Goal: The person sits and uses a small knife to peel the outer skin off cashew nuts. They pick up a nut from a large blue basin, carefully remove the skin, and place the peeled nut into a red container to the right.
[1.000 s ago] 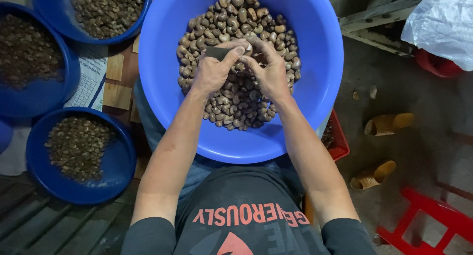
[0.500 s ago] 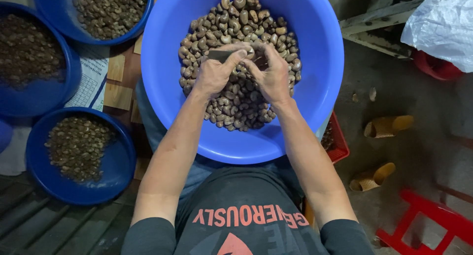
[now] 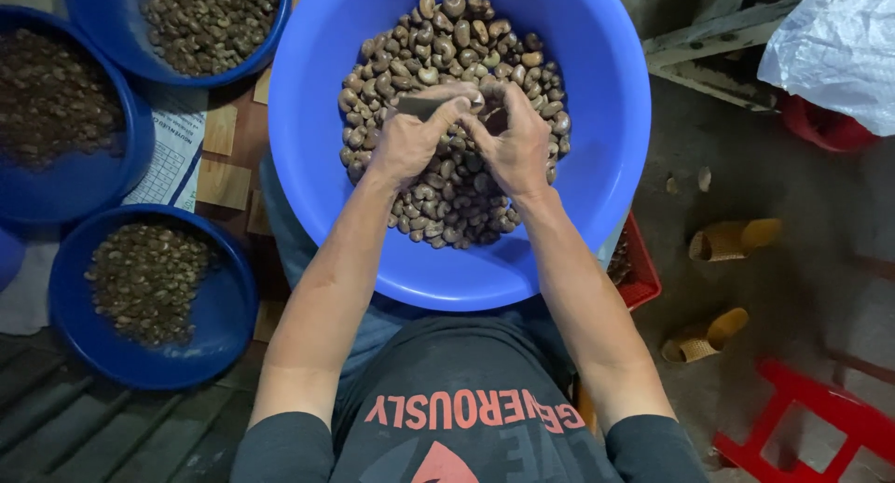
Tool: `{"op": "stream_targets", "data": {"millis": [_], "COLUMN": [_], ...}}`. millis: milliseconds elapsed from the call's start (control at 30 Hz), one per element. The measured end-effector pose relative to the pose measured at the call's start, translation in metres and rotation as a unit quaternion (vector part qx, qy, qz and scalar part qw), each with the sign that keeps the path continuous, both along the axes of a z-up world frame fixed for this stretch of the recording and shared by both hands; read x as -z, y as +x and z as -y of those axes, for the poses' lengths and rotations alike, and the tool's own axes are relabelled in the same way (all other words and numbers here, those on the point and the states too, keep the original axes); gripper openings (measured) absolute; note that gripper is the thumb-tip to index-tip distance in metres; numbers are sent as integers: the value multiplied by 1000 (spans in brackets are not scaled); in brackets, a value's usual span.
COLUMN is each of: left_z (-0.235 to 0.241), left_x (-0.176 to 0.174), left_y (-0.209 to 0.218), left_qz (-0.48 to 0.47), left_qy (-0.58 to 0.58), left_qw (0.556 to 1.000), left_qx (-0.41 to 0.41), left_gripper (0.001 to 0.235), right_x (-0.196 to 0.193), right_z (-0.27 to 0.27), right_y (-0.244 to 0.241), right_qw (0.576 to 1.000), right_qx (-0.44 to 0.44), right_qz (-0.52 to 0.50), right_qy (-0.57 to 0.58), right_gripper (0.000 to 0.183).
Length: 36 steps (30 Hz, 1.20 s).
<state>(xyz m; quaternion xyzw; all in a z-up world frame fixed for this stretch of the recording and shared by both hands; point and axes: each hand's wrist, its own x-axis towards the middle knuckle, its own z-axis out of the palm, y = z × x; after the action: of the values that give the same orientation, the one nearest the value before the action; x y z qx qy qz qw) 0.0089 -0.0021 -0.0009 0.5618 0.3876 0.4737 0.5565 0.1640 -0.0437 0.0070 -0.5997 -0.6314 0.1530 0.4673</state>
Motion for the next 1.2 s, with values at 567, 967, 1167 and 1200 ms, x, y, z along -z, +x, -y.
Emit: {"op": "stream_targets", "data": {"millis": [567, 967, 1167, 1200], "left_z": [-2, 1, 2, 4], "left_x": [19, -9, -12, -10], "left_y": [-6, -6, -6, -9], "left_qz": [-28, -47, -87, -120], "left_qy": [-28, 25, 32, 15], "left_qw": [999, 998, 996, 992], "left_qx": [-27, 25, -11, -26], "left_gripper": [15, 23, 24, 27], "right_x": [16, 45, 16, 4], "right_z": [1, -7, -4, 0], "right_y": [3, 3, 5, 6], "right_qw": [988, 769, 795, 805], "right_qx": [4, -55, -44, -26], "right_qz": [-100, -575, -561, -555], "right_qy": [-114, -273, -226, -209], "right_gripper": [31, 41, 29, 26]}}
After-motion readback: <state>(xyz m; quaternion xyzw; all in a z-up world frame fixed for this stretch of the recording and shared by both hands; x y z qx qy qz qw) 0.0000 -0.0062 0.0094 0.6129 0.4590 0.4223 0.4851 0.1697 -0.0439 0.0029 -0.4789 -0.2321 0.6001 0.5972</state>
